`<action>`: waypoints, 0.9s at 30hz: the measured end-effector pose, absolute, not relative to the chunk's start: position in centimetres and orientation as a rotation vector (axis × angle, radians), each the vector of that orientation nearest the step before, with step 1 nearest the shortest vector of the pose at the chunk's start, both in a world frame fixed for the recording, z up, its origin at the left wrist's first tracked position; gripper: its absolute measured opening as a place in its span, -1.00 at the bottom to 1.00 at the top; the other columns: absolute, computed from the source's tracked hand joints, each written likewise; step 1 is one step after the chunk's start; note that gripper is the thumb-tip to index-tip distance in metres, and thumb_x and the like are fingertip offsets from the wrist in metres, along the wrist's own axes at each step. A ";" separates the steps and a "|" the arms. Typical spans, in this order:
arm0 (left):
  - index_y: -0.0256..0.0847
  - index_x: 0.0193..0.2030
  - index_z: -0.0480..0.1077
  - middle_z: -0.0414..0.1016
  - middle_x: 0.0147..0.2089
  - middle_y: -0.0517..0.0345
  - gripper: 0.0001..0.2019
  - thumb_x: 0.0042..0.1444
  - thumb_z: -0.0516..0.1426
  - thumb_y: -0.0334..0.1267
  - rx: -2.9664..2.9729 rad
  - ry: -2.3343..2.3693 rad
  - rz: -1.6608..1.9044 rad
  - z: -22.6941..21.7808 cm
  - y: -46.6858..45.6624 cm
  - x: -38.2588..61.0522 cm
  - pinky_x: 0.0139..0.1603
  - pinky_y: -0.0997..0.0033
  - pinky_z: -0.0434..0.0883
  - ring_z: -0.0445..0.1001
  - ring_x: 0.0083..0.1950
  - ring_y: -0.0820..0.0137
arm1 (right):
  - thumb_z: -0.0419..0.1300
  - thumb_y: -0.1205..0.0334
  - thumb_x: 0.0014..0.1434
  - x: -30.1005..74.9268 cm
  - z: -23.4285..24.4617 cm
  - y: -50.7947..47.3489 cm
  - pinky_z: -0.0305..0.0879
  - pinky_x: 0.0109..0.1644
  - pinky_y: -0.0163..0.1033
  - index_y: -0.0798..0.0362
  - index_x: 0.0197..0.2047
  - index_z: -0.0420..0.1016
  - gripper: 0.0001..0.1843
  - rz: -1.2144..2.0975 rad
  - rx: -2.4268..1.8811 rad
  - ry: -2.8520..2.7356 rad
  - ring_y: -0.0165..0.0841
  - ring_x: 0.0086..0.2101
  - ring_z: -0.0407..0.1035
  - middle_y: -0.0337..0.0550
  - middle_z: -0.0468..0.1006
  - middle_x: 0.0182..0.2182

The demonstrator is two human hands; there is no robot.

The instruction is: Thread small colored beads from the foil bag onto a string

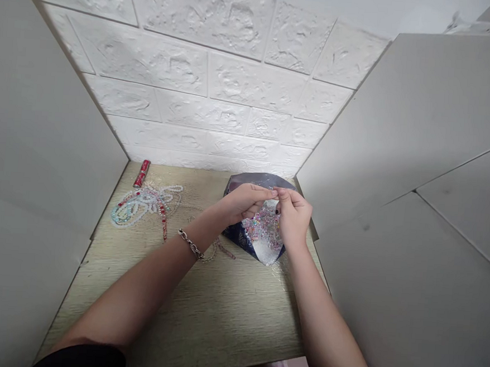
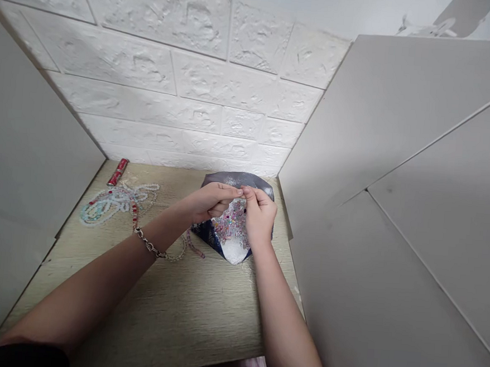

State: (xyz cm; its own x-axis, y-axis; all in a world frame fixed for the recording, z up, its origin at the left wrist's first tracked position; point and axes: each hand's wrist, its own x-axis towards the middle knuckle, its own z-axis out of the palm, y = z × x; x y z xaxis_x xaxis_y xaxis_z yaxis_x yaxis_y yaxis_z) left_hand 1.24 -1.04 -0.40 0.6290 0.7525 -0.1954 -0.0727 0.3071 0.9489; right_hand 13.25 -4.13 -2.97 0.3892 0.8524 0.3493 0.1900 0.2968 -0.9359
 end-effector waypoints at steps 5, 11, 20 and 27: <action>-0.23 -0.61 0.07 -0.22 -0.67 0.41 -0.70 -0.06 0.11 -0.17 1.004 0.664 0.566 -0.6 -1.0 1.4 -0.73 0.58 -0.28 -0.25 -0.71 0.70 | 0.09 0.05 0.03 13.5 -3.1 -4.4 0.18 -0.38 -0.32 0.06 -0.48 0.46 -0.73 0.384 -1.266 -1.246 -0.43 -0.49 0.29 -0.25 0.46 -0.55; -0.24 -0.52 0.18 -0.22 -0.66 0.40 -0.79 -0.04 0.10 -0.18 1.007 0.658 0.580 -1.0 -1.1 1.5 -0.73 0.60 -0.25 -0.24 -0.70 0.70 | 0.03 0.15 0.11 13.9 -2.8 -4.8 0.19 -0.32 -0.31 0.00 -0.45 0.46 -0.77 0.062 -1.278 -1.482 -0.41 -0.44 0.33 -0.26 0.50 -0.51; -0.23 -0.65 0.05 -0.20 -0.68 0.39 -0.67 -0.10 0.13 -0.18 1.050 0.724 0.636 -0.9 -1.1 1.8 -0.75 0.60 -0.24 -0.23 -0.71 0.71 | -0.07 0.06 0.17 14.6 -3.0 -4.6 0.08 -0.40 -0.36 0.04 -0.48 0.41 -0.63 -0.239 -1.452 -1.696 -0.45 -0.49 0.26 -0.21 0.42 -0.54; -0.23 -0.55 0.10 -0.16 -0.67 0.39 -0.83 -0.05 0.02 -0.25 0.989 0.666 0.535 -0.4 -0.8 1.4 -0.76 0.63 -0.20 -0.19 -0.73 0.69 | -0.08 0.08 0.17 14.1 -1.4 -4.8 0.02 -0.42 -0.34 0.05 -0.52 0.30 -0.66 -0.147 -1.533 -1.683 -0.45 -0.48 0.19 -0.25 0.34 -0.53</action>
State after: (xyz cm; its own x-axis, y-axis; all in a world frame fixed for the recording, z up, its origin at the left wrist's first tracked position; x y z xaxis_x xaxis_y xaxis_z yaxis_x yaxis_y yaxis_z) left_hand 1.41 -0.85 -0.40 0.6840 0.6803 -0.2634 -0.1101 0.4531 0.8846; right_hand 14.06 -4.81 -1.42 0.0939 0.7701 0.6310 0.8680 0.2471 -0.4308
